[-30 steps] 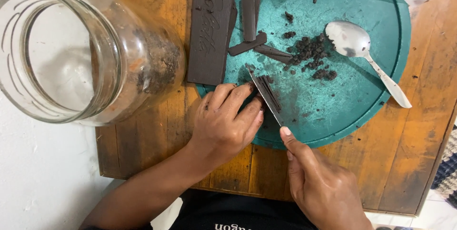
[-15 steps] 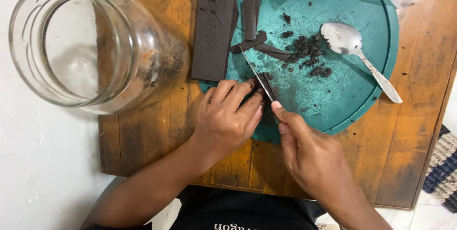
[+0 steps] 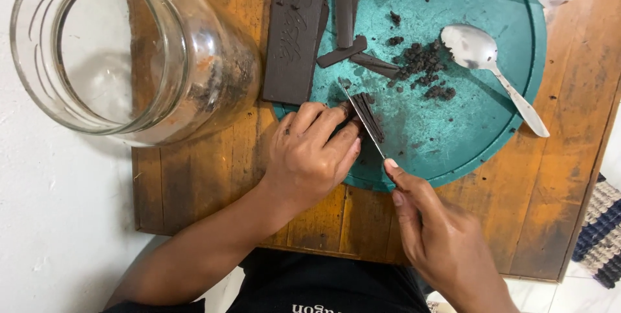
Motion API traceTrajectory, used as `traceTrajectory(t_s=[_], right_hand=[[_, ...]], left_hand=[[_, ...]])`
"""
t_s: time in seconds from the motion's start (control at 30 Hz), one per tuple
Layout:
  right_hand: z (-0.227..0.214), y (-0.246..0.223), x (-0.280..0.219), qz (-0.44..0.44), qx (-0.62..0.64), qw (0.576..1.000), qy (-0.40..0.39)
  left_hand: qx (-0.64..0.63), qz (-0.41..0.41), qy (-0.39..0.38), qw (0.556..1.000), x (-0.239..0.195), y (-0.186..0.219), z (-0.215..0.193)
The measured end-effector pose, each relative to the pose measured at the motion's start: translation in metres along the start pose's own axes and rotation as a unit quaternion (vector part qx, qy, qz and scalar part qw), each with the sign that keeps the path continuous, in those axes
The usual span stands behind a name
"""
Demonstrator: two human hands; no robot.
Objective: A person uses a knife to shave and chop a large block of dark chocolate on a green cutting board, occasionally using a spoon to move the pieces.
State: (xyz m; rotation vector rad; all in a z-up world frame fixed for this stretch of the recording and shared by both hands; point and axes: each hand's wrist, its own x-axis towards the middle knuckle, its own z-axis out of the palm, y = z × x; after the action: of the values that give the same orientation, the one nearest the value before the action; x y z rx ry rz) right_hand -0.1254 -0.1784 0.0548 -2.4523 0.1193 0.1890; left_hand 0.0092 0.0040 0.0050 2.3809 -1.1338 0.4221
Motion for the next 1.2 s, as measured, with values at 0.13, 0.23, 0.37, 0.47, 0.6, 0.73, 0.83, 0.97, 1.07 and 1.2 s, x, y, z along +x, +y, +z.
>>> traceTrajectory(t_s=[0.13,0.23,0.37,0.47,0.6,0.73,0.83,0.97,1.07,1.2], right_hand=[[0.0,0.006,-0.003,-0.014,-0.026,1.0,0.003],[-0.003,0.006,-0.002,0.002,-0.023,1.0,-0.02],[-0.002,0.01,-0.003,-0.022,-0.05,0.998,-0.017],[0.0,0.01,-0.003,-0.01,-0.071,0.997,-0.023],[0.0,0.002,0.005,-0.01,-0.05,0.999,-0.009],[0.005,-0.001,0.027,-0.029,-0.051,0.998,0.003],[0.004,-0.003,0.036,-0.068,-0.047,0.996,0.018],[0.001,0.002,0.032,0.031,0.032,0.998,-0.032],[0.002,0.007,0.02,0.068,0.031,0.997,-0.024],[-0.002,0.005,0.012,0.041,0.017,0.999,-0.005]], left_hand=[[-0.014,-0.003,-0.008,1.0,-0.003,-0.001,0.002],[-0.017,-0.007,-0.015,1.0,-0.002,-0.001,0.001],[-0.018,-0.008,-0.018,1.0,0.001,-0.001,-0.001],[-0.017,-0.009,-0.02,1.0,0.003,-0.001,-0.003],[-0.004,-0.012,-0.018,1.0,0.004,-0.001,-0.002],[-0.008,-0.001,-0.022,1.0,0.003,-0.002,-0.001],[-0.005,-0.002,-0.007,1.0,0.005,-0.001,-0.004],[-0.012,0.007,-0.001,1.0,0.002,-0.002,-0.005],[-0.014,0.0,0.004,1.0,0.001,-0.001,-0.001],[-0.016,-0.01,0.003,1.0,-0.001,0.0,0.001]])
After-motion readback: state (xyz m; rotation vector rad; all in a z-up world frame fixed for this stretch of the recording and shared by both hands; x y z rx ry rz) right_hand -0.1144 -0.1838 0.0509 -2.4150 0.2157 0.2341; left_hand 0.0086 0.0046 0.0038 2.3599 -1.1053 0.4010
